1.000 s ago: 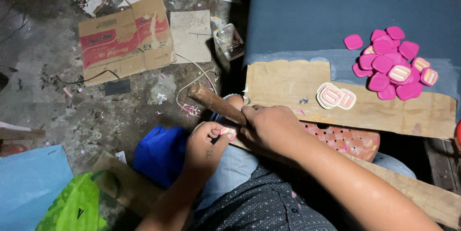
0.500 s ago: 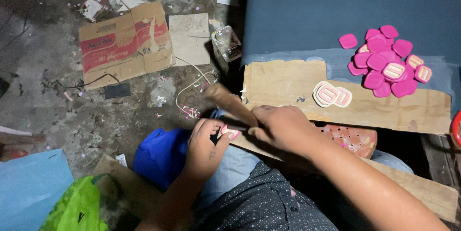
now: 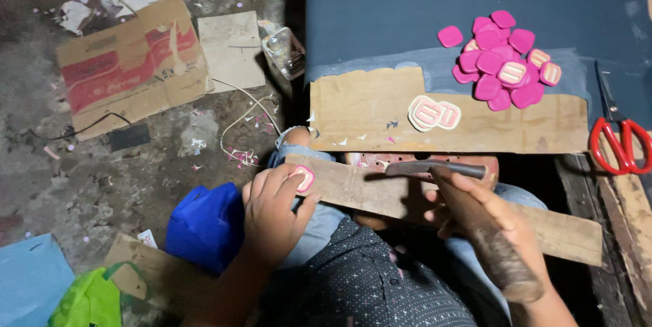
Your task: The person uses a curved metal tool and a wooden block to press and shape small pink foam pieces into a specific form. They repeatedly pick up a piece, place it on the block, press it with the tool, and set the finished piece aside on a nearby cardboard sheet.
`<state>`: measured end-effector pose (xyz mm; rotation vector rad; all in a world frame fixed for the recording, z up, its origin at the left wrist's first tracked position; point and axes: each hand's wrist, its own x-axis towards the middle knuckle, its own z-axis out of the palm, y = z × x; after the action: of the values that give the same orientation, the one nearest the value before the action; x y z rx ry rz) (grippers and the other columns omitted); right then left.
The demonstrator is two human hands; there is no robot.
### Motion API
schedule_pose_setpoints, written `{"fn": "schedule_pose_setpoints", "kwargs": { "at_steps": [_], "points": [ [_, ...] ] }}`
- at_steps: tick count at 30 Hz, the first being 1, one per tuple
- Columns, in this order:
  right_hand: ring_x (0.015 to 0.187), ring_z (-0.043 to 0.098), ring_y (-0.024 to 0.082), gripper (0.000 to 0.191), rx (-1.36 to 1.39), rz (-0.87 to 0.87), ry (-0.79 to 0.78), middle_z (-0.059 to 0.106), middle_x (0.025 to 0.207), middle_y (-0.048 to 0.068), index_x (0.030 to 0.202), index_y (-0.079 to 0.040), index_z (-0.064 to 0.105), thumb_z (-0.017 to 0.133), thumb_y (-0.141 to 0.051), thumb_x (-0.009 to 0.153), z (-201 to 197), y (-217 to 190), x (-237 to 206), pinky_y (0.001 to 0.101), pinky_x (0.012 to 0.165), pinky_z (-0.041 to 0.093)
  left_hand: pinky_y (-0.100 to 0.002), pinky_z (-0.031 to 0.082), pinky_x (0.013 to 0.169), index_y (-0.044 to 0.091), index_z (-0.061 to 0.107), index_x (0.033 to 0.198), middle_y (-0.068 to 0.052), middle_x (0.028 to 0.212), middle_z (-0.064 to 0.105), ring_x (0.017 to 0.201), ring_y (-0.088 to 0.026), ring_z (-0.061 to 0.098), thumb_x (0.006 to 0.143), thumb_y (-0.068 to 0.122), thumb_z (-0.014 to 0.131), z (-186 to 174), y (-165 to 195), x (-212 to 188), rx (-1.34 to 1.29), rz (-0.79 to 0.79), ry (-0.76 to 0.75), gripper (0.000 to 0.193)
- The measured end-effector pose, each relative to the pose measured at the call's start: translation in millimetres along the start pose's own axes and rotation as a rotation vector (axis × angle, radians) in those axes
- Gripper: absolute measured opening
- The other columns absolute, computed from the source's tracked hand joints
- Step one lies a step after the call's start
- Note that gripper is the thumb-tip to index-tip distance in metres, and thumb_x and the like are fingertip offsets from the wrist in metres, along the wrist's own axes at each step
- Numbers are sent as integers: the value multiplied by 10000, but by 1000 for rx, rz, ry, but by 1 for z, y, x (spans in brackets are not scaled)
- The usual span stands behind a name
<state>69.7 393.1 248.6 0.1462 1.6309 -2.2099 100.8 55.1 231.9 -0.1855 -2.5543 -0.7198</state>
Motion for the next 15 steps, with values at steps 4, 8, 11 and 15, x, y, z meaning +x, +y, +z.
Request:
{"fn": "schedule_pose_setpoints", "kwargs": {
  "at_steps": [4, 8, 11, 15],
  "points": [
    [983, 736, 322, 428, 90, 88, 59, 700, 1162, 241, 1305, 12, 594, 502, -144, 918, -18, 12, -22, 420, 840, 592, -429, 433, 892, 100, 682, 968, -51, 1077, 683, 1010, -285, 622, 780, 134, 787, 9, 10, 1, -45, -24, 3, 218],
    [866, 669, 392, 421, 42, 56, 212, 633, 1046, 275, 1343, 35, 439, 629, -30, 973, -21, 22, -29, 495, 789, 554, -419, 435, 906, 94, 648, 940, -53, 1061, 679, 1000, -272, 622, 784, 130, 793, 24, 29, 4, -174, 28, -9, 216],
    [929, 656, 261, 620, 398, -183, -208, 658, 1152, 178, 1433, -101, 399, 705, -52, 896, -21, 15, -42, 417, 796, 551, -410, 436, 912, 91, 654, 955, -55, 1070, 681, 1022, -262, 630, 796, 126, 789, 40, 50, 7, -293, 112, -51, 211],
    [855, 684, 272, 513, -239, -60, -53, 702, 1042, 161, 1386, -30, 552, 678, -104, 894, -15, 9, -45, 409, 751, 576, -416, 436, 924, 89, 696, 944, -60, 1084, 690, 1033, -264, 631, 799, 134, 791, 50, 61, 10, -325, 199, -141, 180]
  ]
}}
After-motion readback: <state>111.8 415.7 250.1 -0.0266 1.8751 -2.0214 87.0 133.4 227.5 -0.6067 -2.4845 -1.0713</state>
